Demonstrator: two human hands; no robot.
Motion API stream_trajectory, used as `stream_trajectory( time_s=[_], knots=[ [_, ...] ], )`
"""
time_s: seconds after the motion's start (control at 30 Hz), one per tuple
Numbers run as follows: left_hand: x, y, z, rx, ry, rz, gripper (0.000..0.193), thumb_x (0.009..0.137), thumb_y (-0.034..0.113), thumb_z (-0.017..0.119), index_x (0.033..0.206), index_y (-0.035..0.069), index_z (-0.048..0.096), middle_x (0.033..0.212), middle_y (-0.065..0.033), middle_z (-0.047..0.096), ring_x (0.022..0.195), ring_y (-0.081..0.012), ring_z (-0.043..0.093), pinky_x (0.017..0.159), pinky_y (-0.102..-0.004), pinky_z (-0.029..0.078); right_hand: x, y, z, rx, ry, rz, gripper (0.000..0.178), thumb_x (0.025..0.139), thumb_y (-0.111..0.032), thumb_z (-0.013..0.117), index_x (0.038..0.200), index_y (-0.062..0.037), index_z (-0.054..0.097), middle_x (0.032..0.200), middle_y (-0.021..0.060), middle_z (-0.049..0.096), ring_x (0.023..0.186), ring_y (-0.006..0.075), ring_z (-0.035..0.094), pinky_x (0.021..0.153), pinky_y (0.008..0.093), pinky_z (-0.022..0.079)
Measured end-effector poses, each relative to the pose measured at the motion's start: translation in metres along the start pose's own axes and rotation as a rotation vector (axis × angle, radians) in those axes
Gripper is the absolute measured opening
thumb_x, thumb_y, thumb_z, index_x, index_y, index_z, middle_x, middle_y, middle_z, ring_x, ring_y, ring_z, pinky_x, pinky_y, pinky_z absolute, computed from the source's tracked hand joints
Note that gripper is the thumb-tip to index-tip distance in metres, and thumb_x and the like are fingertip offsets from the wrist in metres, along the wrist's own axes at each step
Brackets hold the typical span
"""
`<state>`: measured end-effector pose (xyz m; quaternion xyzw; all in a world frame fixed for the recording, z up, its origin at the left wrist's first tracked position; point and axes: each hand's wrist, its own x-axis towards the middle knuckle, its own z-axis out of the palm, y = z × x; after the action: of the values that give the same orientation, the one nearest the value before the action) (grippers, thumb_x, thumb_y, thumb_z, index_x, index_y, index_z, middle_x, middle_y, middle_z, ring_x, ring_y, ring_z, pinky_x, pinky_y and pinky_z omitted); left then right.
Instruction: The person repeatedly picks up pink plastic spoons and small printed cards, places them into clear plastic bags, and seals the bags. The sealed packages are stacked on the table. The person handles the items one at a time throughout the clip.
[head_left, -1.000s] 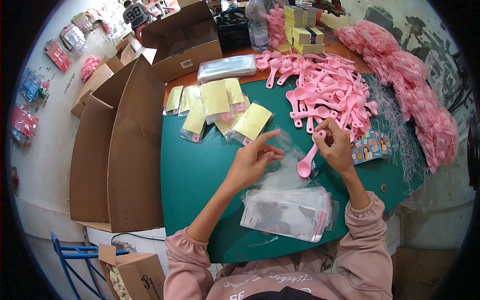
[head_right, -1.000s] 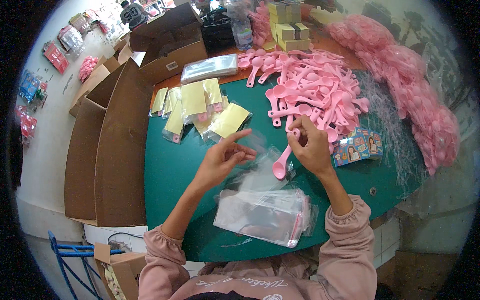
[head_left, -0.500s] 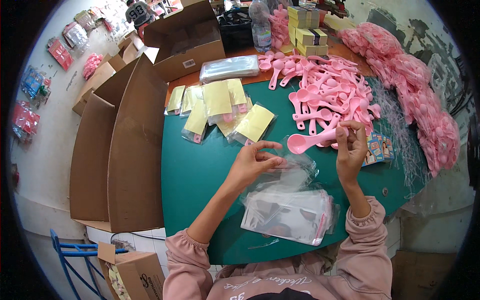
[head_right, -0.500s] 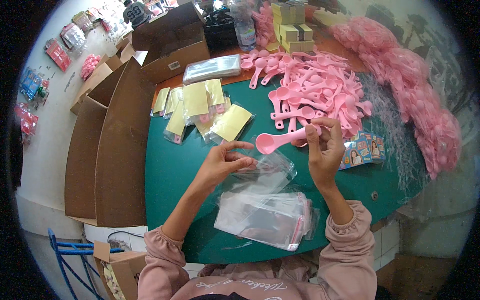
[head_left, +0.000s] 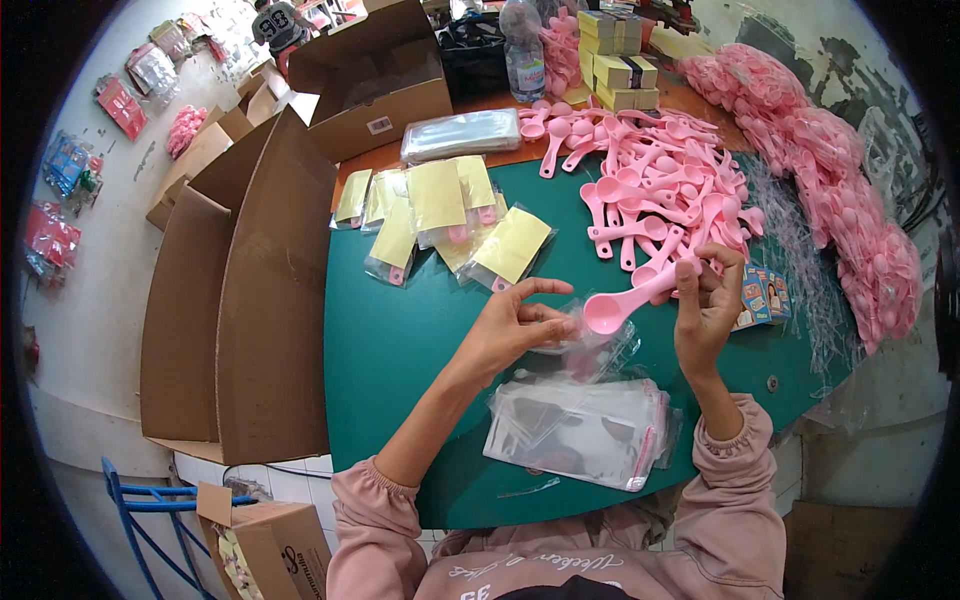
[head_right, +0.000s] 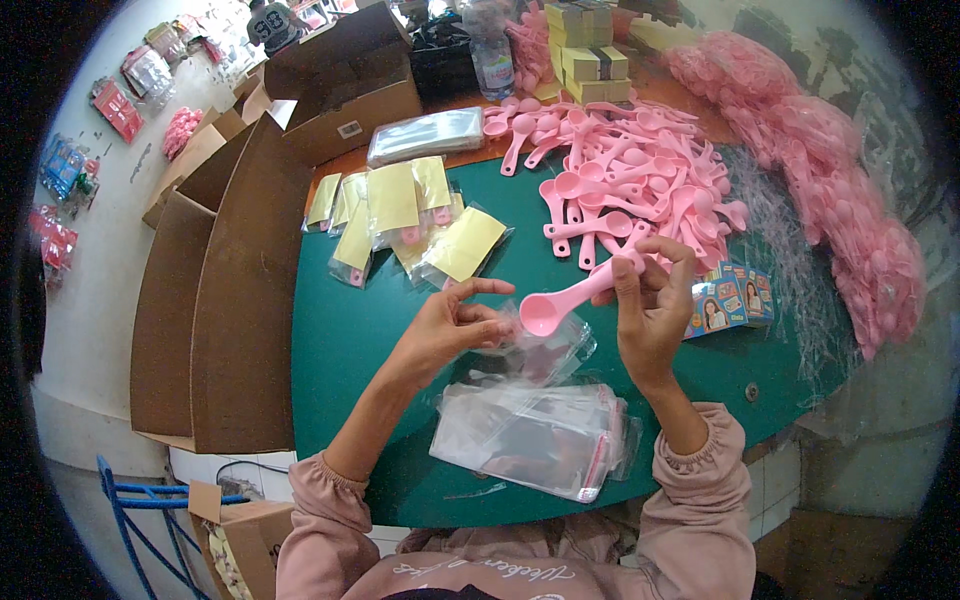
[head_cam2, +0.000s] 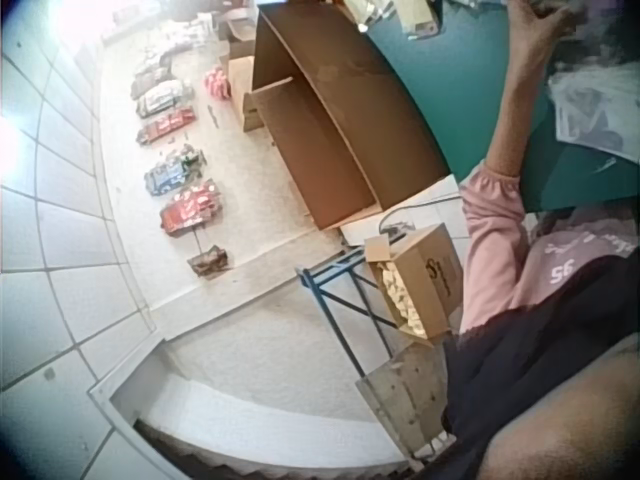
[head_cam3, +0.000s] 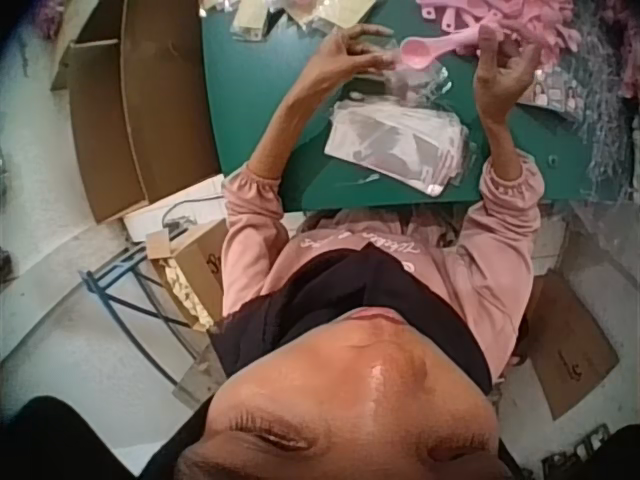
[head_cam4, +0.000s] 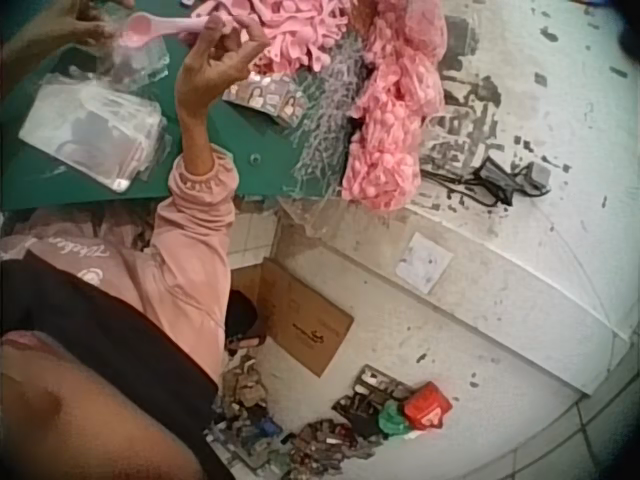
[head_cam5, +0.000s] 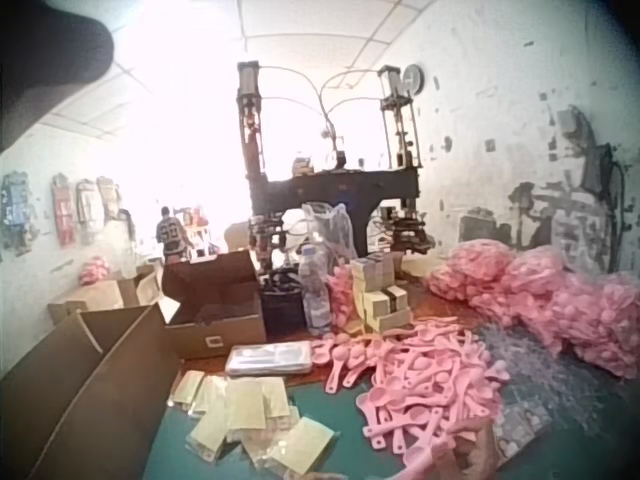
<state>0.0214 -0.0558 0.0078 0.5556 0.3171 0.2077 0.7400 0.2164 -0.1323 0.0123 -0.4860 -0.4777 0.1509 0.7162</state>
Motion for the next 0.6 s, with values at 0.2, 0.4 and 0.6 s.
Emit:
stream_trajectory(
  time_s=[0.2,0.4,0.6],
  knots=[
    [0.0021,-0.0042,0.0023,0.069,-0.078,-0.012,0.039,0.079,0.011,0.066,0.112,-0.002,0.051,0.086,-0.0096,0.065,0.078,-0.0113,0.062,0.07,-0.0217,0.048,0.0017,0.0028,-0.003,-0.062,-0.026,-0.02,0.02,0.088,-0.01,0.053,0.099,-0.0032,0.038,0.07,0.009,0.059,0.057,0.0099,0.058,0.05,0.0187,0.046],
    [0.0023,-0.0044,-0.0014,0.126,-0.103,-0.016,0.04,0.079,0.012,0.066,0.112,-0.003,0.051,0.087,-0.0098,0.065,0.08,-0.0111,0.062,0.071,-0.0217,0.048,0.0021,0.0025,-0.004,-0.058,-0.048,-0.028,0.02,0.088,-0.009,0.053,0.099,-0.0032,0.037,0.07,0.0086,0.059,0.058,0.0097,0.058,0.051,0.0191,0.046],
    [0.0031,-0.0082,-0.0002,0.131,-0.1,-0.007,0.04,0.08,0.013,0.065,0.113,-0.003,0.05,0.089,-0.0084,0.065,0.08,-0.0101,0.061,0.074,-0.0227,0.048,-0.0027,0.0038,0.001,0.005,-0.08,0.025,0.021,0.087,-0.008,0.055,0.097,-0.0032,0.036,0.07,0.008,0.059,0.058,0.0094,0.058,0.051,0.0199,0.047]
  ],
)
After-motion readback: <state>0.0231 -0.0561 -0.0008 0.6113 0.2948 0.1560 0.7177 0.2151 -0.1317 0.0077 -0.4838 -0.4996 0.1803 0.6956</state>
